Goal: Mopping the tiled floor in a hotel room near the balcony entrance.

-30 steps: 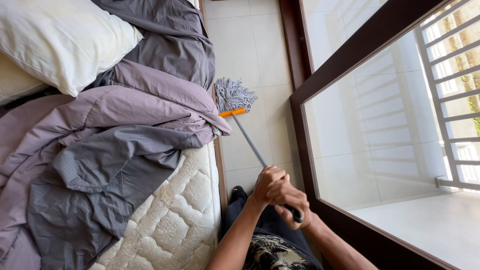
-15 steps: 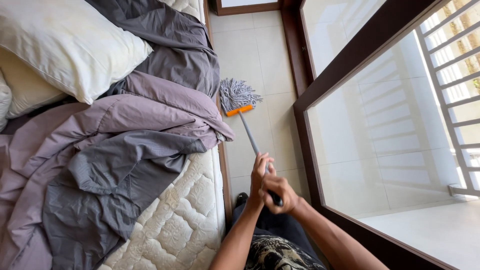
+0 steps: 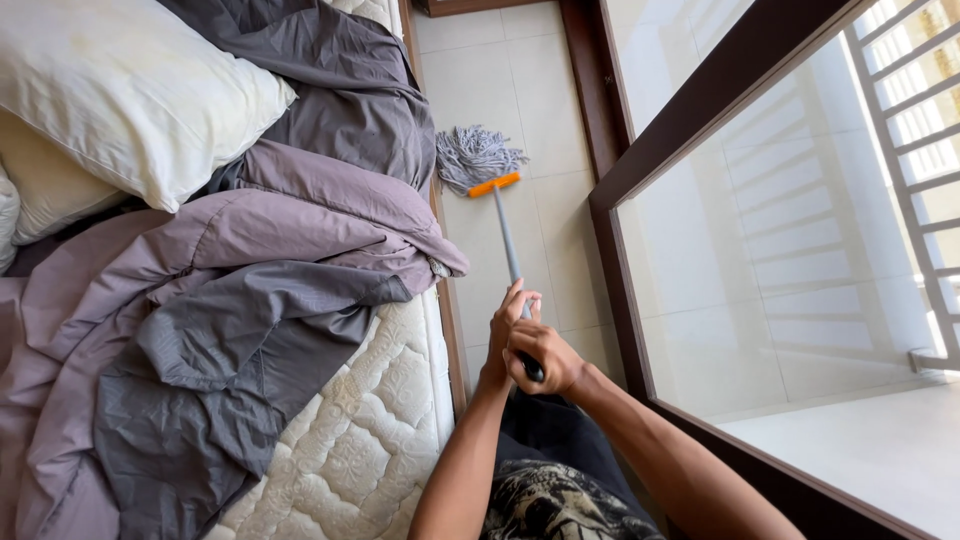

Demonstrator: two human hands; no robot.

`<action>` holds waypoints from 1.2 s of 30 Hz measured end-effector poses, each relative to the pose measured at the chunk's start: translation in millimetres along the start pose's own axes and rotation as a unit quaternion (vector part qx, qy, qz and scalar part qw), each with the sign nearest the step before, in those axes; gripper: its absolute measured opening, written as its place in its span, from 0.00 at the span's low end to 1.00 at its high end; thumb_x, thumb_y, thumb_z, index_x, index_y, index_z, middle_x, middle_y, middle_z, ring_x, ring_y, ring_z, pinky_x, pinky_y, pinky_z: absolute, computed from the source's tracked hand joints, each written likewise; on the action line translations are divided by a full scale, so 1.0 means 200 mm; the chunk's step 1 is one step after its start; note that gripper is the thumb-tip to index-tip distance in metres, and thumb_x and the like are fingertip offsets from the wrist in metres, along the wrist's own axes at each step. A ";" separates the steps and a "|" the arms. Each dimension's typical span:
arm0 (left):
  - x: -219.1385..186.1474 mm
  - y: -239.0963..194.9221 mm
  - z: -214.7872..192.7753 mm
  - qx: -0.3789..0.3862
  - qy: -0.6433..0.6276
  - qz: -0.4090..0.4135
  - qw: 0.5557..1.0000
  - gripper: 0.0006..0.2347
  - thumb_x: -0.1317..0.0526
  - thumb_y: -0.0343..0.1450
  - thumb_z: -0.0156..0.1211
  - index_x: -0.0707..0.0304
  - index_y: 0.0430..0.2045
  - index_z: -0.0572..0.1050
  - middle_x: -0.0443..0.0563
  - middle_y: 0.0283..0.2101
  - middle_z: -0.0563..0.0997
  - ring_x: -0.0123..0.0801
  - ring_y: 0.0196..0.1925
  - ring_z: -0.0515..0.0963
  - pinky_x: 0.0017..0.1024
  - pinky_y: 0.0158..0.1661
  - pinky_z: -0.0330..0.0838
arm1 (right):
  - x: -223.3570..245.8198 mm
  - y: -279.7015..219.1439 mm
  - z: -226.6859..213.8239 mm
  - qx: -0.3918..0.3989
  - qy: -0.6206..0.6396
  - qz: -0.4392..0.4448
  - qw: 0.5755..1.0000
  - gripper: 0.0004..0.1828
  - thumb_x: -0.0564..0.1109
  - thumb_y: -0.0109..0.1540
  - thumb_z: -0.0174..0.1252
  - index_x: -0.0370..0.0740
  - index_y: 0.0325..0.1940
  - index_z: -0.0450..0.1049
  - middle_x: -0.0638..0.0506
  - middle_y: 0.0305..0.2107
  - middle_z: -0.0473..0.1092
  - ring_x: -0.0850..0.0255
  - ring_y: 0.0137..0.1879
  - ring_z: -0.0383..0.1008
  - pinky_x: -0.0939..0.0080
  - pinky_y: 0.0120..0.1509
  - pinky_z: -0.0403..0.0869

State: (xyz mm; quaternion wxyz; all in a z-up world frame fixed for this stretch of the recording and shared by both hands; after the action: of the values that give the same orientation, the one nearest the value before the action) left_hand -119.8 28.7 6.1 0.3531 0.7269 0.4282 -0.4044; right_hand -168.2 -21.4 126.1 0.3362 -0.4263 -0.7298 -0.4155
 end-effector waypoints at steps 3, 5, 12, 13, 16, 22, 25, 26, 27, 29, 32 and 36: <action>-0.08 -0.06 -0.04 -0.079 0.005 0.147 0.986 0.11 0.65 0.75 0.62 0.70 0.47 0.70 0.70 0.58 0.77 0.53 0.55 0.78 0.47 0.49 0.74 | 0.01 0.01 0.01 -0.008 -0.029 0.028 0.999 0.08 0.35 0.54 0.57 0.35 0.24 0.65 0.43 0.22 0.66 0.48 0.31 0.68 0.50 0.42 0.71; -0.13 0.00 -0.01 0.000 0.000 0.074 0.997 0.07 0.65 0.75 0.61 0.68 0.41 0.72 0.71 0.56 0.78 0.57 0.59 0.77 0.46 0.50 0.75 | -0.01 -0.06 0.02 -0.037 -0.032 0.035 0.998 0.08 0.35 0.54 0.57 0.36 0.23 0.64 0.43 0.22 0.66 0.49 0.31 0.68 0.50 0.42 0.71; -0.09 0.13 0.15 0.134 -0.012 0.057 0.989 0.05 0.67 0.70 0.57 0.70 0.35 0.73 0.75 0.56 0.76 0.66 0.65 0.72 0.48 0.54 0.73 | -0.17 -0.17 -0.05 -0.145 -0.039 0.080 0.985 0.07 0.34 0.55 0.56 0.32 0.25 0.64 0.42 0.22 0.63 0.48 0.31 0.64 0.50 0.40 0.66; -0.10 0.16 0.19 0.137 -0.014 0.061 0.989 0.05 0.67 0.70 0.57 0.70 0.35 0.73 0.75 0.56 0.76 0.66 0.65 0.72 0.48 0.54 0.73 | -0.17 -0.18 -0.10 -0.149 -0.042 0.081 0.985 0.07 0.34 0.55 0.56 0.32 0.25 0.64 0.42 0.22 0.63 0.48 0.31 0.64 0.50 0.40 0.66; -0.12 0.15 0.30 0.173 0.015 0.022 0.984 0.06 0.64 0.69 0.58 0.70 0.32 0.73 0.72 0.57 0.76 0.61 0.54 0.78 0.46 0.53 0.74 | -0.13 -0.22 -0.19 -0.156 -0.041 0.094 0.983 0.06 0.35 0.56 0.55 0.32 0.25 0.66 0.43 0.22 0.64 0.49 0.31 0.64 0.51 0.39 0.66; -0.46 0.17 0.33 0.113 0.069 0.081 0.988 0.05 0.64 0.70 0.57 0.68 0.27 0.75 0.67 0.49 0.82 0.56 0.54 0.79 0.48 0.58 0.69 | 0.01 -0.27 -0.44 -0.232 -0.047 0.112 0.965 0.08 0.35 0.55 0.56 0.33 0.23 0.65 0.45 0.19 0.64 0.55 0.26 0.64 0.57 0.33 0.66; -0.47 0.18 0.41 0.159 0.056 0.052 0.984 0.06 0.63 0.72 0.55 0.67 0.28 0.75 0.62 0.44 0.82 0.55 0.53 0.80 0.48 0.61 0.69 | -0.01 -0.31 -0.51 -0.290 -0.041 0.099 0.951 0.07 0.35 0.55 0.54 0.33 0.23 0.65 0.45 0.20 0.65 0.57 0.25 0.65 0.59 0.33 0.66; -0.46 0.19 0.45 0.160 0.059 0.054 0.984 0.07 0.62 0.73 0.54 0.66 0.29 0.75 0.62 0.46 0.82 0.56 0.55 0.78 0.49 0.61 0.67 | -0.02 -0.32 -0.53 -0.307 -0.040 0.090 0.947 0.06 0.34 0.55 0.54 0.33 0.24 0.65 0.45 0.21 0.65 0.57 0.25 0.65 0.59 0.33 0.67; -0.44 0.21 0.48 0.158 0.064 0.058 0.984 0.08 0.62 0.74 0.54 0.66 0.29 0.76 0.62 0.47 0.82 0.58 0.57 0.77 0.50 0.61 0.65 | -0.04 -0.33 -0.55 -0.323 -0.039 0.078 0.942 0.06 0.34 0.56 0.53 0.33 0.24 0.65 0.45 0.21 0.65 0.57 0.26 0.65 0.60 0.34 0.67; -0.42 0.27 0.52 0.165 0.051 0.054 0.984 0.08 0.61 0.75 0.53 0.66 0.30 0.76 0.62 0.47 0.82 0.58 0.58 0.76 0.50 0.62 0.64 | -0.10 -0.32 -0.60 -0.318 -0.040 0.083 0.944 0.05 0.34 0.55 0.53 0.32 0.25 0.65 0.45 0.22 0.65 0.57 0.27 0.65 0.59 0.34 0.67; -0.31 0.30 0.63 0.169 0.049 0.070 0.982 0.07 0.62 0.74 0.54 0.66 0.32 0.77 0.63 0.50 0.80 0.60 0.61 0.73 0.52 0.61 0.61 | -0.15 -0.35 -0.62 -0.281 -0.041 0.087 0.955 0.03 0.33 0.55 0.53 0.32 0.26 0.67 0.44 0.23 0.66 0.56 0.29 0.66 0.58 0.36 0.68; -0.26 0.25 0.67 0.115 0.045 0.156 0.980 0.06 0.62 0.69 0.58 0.66 0.27 0.76 0.61 0.45 0.81 0.58 0.57 0.77 0.49 0.62 0.64 | -0.17 -0.41 -0.55 -0.218 -0.030 0.082 0.972 0.05 0.34 0.55 0.54 0.32 0.25 0.68 0.44 0.22 0.66 0.55 0.31 0.66 0.56 0.39 0.68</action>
State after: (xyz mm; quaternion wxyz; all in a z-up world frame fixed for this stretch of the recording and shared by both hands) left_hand -129.1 -122.9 4.0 0.3062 0.8379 0.2756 -0.3580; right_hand -213.5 -155.1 117.3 0.2460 -0.5603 -0.5936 -0.5227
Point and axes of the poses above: each hand's wrist, its own y-axis towards the middle knuckle, its own z-axis out of the palm, x = y × z, the point moved 7 cm from there along y, towards the middle knuckle
